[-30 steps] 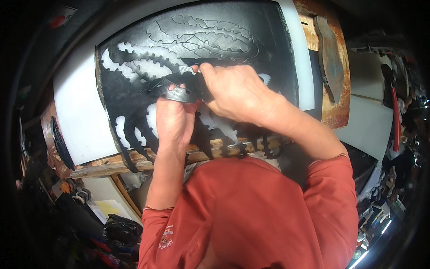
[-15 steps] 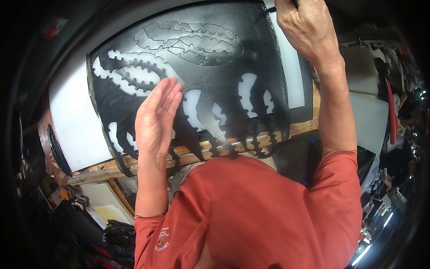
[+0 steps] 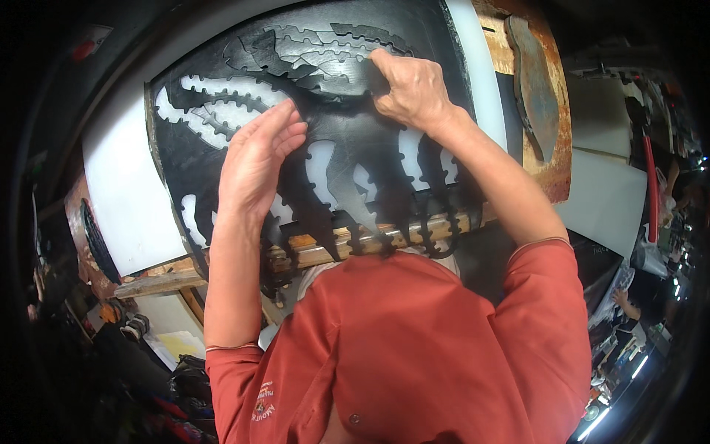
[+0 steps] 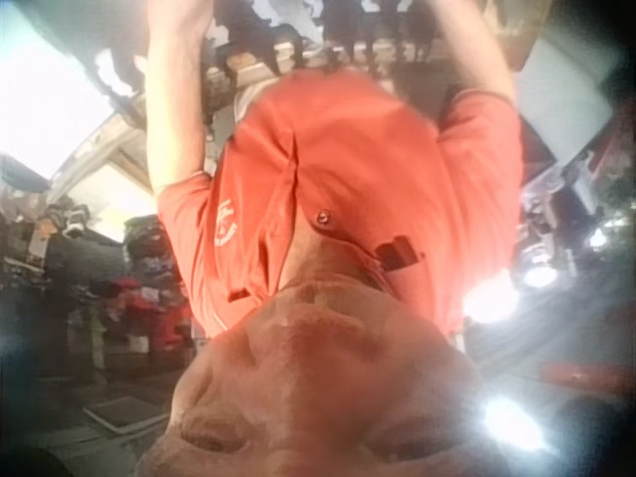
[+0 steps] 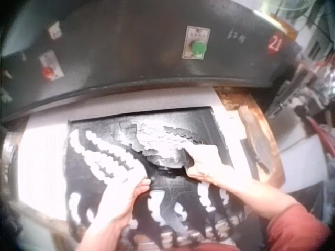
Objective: The person removes a black rubber sheet from a plastic bag and places it on a workbench. They use a flat tool to press the sheet into a machine, then manually peel off cut-out rubber pieces. The person repeats this process with another sheet, peeling and collecting the cut pieces.
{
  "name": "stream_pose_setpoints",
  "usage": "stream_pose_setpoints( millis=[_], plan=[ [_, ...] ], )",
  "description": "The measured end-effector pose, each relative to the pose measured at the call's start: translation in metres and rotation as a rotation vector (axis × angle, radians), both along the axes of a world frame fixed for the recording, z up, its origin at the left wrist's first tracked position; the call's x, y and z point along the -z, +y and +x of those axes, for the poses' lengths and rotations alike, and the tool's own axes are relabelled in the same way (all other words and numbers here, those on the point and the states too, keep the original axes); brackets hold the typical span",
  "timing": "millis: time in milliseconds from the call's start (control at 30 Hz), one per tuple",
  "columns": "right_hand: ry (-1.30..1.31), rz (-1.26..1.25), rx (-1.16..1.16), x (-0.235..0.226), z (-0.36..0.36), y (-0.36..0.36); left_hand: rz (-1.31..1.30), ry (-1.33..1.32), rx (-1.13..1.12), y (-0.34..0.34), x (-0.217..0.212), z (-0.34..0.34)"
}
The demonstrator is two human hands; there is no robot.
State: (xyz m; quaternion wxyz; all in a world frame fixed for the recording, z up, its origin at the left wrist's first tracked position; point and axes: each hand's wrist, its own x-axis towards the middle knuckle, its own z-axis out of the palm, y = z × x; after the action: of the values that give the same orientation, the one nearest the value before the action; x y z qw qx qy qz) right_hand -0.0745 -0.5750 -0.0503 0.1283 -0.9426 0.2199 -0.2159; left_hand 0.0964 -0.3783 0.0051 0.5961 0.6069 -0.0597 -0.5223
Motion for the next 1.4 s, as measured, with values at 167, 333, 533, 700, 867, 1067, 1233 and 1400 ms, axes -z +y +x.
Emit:
stream_pose_setpoints(
  millis=[167, 333, 533, 700, 867, 1067, 1233, 1400],
  plan=[
    [-0.052, -0.015, -0.115, 0.002, 0.0, 0.0, -0.183, -0.059, -0.102, -0.003, 0.012, -0.005],
    [-0.095, -0.021, -0.213, 0.005, 0.001, -0.003, -0.229, 0.256, -0.061, -0.018, 0.034, 0.008],
    [-0.176, -0.134, -0.239, 0.003, 0.007, 0.0, -0.505, 0.487, -0.012, -0.031, 0.055, 0.017],
    [-0.096, -0.077, -0.236, 0.001, 0.005, -0.004, -0.479, 0.482, -0.068, -0.033, 0.058, 0.018],
    [-0.188, 0.503, -0.077, -0.012, 0.011, -0.015, -0.265, 0.089, -0.202, -0.01, 0.024, -0.002],
    [-0.139, 1.056, 0.059, -0.049, 0.015, -0.02, -0.191, -0.428, -0.15, 0.0, -0.008, -0.043],
    [-0.088, 1.147, 0.028, -0.065, 0.02, -0.009, -0.17, 0.002, -0.027, -0.05, 0.007, -0.047],
    [-0.097, 1.069, 0.08, -0.073, 0.015, -0.011, -0.159, 0.069, -0.077, -0.071, 0.032, -0.042]
  ],
)
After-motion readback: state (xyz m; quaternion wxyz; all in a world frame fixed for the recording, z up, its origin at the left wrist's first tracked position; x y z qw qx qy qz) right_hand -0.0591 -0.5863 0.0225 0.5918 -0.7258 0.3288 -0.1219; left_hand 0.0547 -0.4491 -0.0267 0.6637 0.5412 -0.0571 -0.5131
